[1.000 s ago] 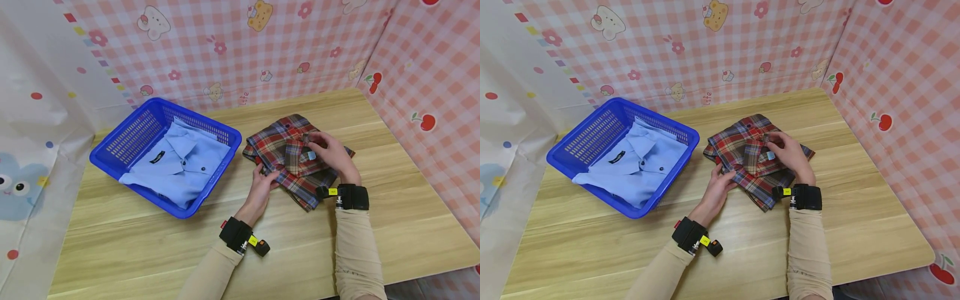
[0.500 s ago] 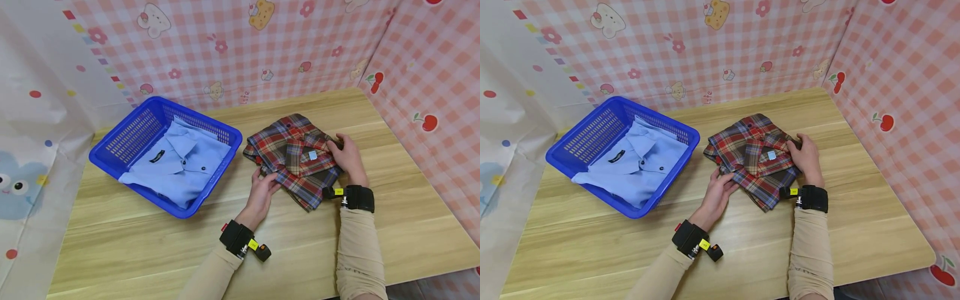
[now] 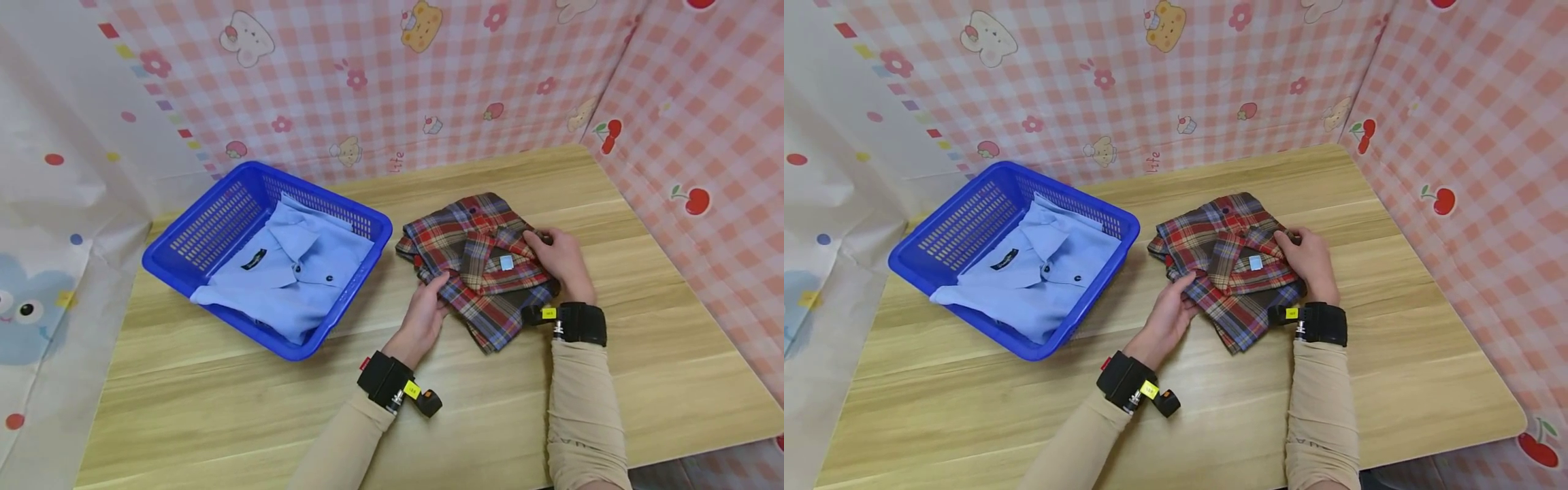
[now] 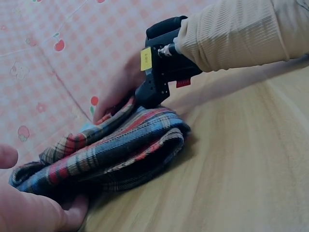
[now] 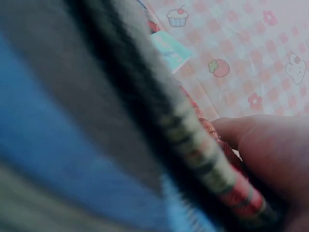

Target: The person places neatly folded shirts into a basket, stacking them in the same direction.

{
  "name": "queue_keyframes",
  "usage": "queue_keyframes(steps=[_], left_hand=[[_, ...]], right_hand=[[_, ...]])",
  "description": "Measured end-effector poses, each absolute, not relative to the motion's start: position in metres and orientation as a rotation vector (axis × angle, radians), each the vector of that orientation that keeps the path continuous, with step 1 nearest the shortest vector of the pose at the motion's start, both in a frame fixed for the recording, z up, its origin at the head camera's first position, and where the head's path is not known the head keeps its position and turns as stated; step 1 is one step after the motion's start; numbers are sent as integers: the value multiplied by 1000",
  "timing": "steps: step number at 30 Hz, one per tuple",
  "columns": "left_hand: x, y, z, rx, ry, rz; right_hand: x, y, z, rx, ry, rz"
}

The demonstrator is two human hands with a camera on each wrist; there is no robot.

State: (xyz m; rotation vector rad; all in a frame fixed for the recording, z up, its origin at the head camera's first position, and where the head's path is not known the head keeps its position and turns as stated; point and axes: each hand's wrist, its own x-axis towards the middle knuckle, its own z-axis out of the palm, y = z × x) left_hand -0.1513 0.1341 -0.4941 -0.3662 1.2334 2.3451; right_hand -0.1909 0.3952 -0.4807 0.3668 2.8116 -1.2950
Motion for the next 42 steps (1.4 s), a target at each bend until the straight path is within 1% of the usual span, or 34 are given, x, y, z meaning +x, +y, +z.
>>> queue_keyframes(steps=[4,9,17,26,33,42], left_hand=[[-154,131,-492,-350,1232,2330],[-153,129,-489,-343,1283,2286],[-149,126,-491,-349,1327,2354],[-149,125,-482,-343,1416,2389],[-149,124,-474,-232,1523,2413],[-146,125,-463,-149,1609,2390]], right_hand=[[-192,392,-476,398,2711,-1295],[-194,388,-474,367,2652,-1360],[-197,383,-471,350,2595,-1468],[-200,378,-464,321,2607,-1629],[-199,378,-459,376,2598,-1718],[-195,379,-460,436,2547,-1882]])
